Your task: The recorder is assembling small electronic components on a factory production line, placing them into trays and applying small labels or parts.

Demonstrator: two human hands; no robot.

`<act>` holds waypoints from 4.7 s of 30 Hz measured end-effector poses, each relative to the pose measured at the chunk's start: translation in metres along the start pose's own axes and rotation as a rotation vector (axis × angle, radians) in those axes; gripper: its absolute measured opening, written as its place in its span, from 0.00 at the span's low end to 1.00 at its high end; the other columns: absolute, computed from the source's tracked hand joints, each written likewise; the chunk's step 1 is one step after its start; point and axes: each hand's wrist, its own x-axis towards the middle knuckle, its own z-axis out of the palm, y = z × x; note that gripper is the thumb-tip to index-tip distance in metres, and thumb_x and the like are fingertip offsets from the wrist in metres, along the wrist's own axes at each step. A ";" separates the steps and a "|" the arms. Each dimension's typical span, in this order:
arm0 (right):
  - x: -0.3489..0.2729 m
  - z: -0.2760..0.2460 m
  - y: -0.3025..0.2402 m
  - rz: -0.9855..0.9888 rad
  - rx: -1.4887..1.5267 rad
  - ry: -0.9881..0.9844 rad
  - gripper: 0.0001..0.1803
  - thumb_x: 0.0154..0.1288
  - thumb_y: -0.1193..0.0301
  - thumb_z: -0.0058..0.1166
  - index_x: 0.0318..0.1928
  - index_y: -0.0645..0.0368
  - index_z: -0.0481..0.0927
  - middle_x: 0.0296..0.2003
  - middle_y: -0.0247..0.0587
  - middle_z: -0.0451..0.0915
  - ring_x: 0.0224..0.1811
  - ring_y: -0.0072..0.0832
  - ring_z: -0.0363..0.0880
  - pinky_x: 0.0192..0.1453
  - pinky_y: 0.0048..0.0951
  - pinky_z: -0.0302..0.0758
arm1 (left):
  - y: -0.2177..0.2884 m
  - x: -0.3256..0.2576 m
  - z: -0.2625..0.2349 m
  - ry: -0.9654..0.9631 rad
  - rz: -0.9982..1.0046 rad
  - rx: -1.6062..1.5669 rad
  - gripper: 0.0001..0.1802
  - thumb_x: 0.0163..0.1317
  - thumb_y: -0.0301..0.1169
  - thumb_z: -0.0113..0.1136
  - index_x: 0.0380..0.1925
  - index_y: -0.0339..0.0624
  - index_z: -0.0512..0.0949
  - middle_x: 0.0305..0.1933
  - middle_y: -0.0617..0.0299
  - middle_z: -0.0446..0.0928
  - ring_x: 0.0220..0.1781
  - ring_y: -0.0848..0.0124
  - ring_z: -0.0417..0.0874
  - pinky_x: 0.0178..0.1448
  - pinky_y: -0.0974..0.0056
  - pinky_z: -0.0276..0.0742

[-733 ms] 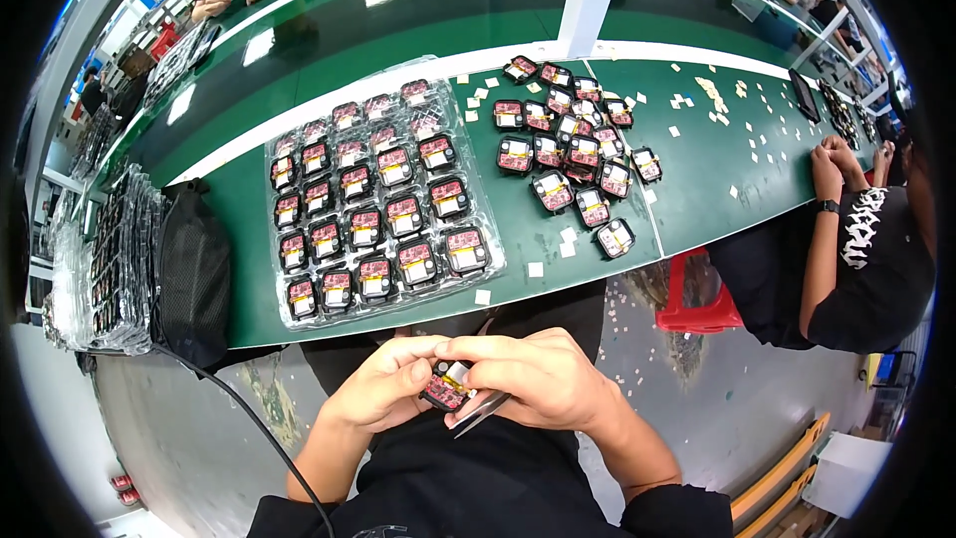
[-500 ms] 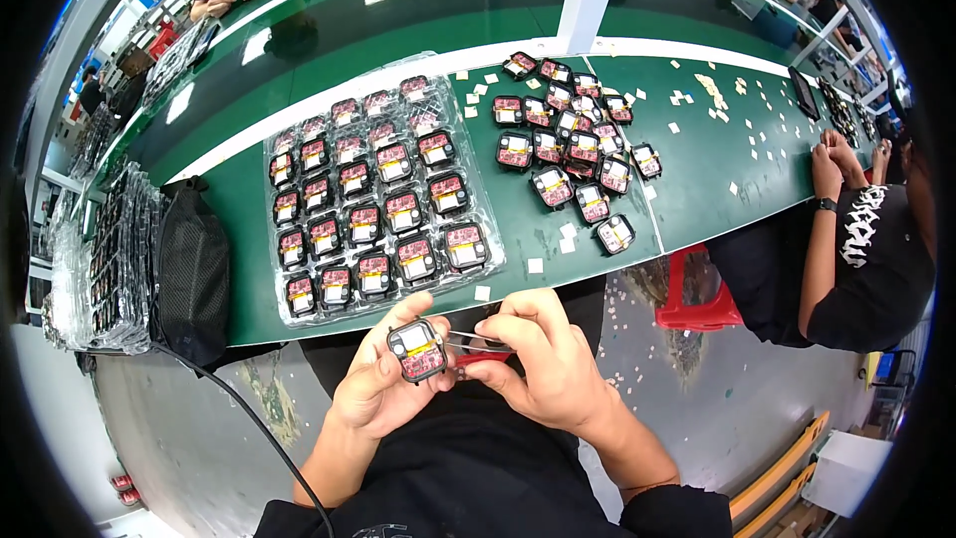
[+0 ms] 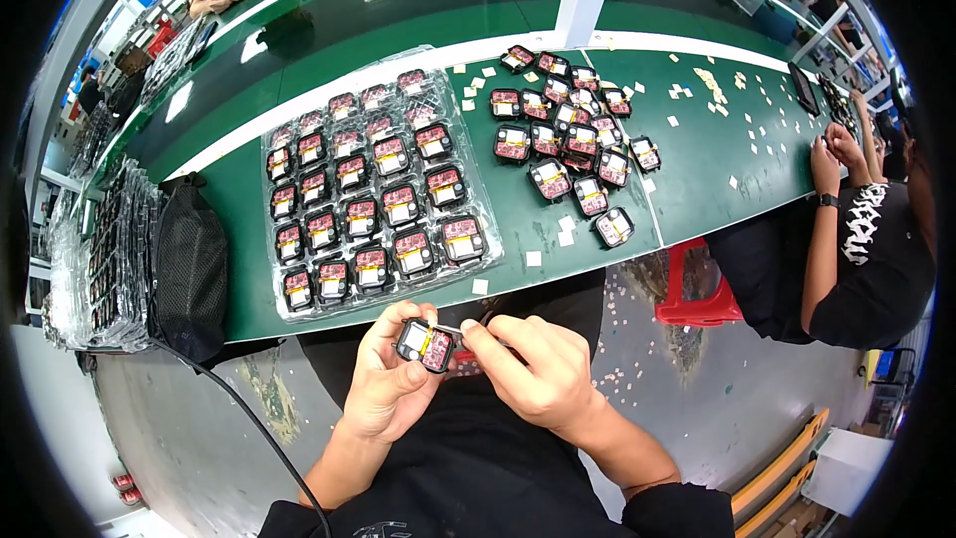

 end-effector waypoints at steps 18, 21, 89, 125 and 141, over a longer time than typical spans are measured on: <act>-0.009 0.009 -0.012 0.257 0.211 -0.002 0.11 0.58 0.80 0.74 0.42 0.62 0.89 0.34 0.40 0.83 0.27 0.32 0.83 0.28 0.30 0.78 | -0.008 -0.006 0.005 0.090 0.110 0.138 0.34 0.54 0.15 0.79 0.61 0.35 0.76 0.66 0.56 0.71 0.67 0.66 0.75 0.66 0.62 0.81; -0.011 0.011 -0.011 0.195 0.136 0.022 0.13 0.55 0.80 0.74 0.43 0.62 0.89 0.33 0.40 0.82 0.26 0.33 0.83 0.27 0.30 0.78 | -0.010 -0.007 0.008 0.114 0.130 0.139 0.34 0.54 0.14 0.79 0.62 0.34 0.76 0.66 0.55 0.71 0.65 0.65 0.77 0.65 0.63 0.82; -0.003 -0.026 0.026 0.164 0.634 -0.071 0.28 0.53 0.68 0.82 0.51 0.59 0.80 0.58 0.53 0.86 0.27 0.23 0.83 0.29 0.22 0.81 | 0.023 0.039 0.030 -0.230 -0.348 0.170 0.30 0.74 0.35 0.67 0.70 0.33 0.69 0.64 0.54 0.78 0.62 0.68 0.83 0.66 0.63 0.82; -0.016 -0.004 0.006 0.082 -0.080 0.083 0.17 0.54 0.75 0.76 0.45 0.62 0.88 0.35 0.37 0.80 0.25 0.28 0.78 0.26 0.28 0.75 | -0.006 0.018 0.016 0.000 0.180 0.350 0.33 0.56 0.14 0.77 0.61 0.31 0.73 0.65 0.50 0.74 0.66 0.61 0.80 0.61 0.61 0.88; -0.018 0.000 0.004 0.099 -0.050 0.142 0.16 0.51 0.79 0.77 0.41 0.65 0.88 0.33 0.40 0.82 0.24 0.31 0.78 0.26 0.30 0.74 | -0.007 0.014 0.014 0.012 0.144 0.353 0.33 0.56 0.14 0.77 0.61 0.33 0.73 0.66 0.52 0.72 0.67 0.63 0.79 0.63 0.63 0.84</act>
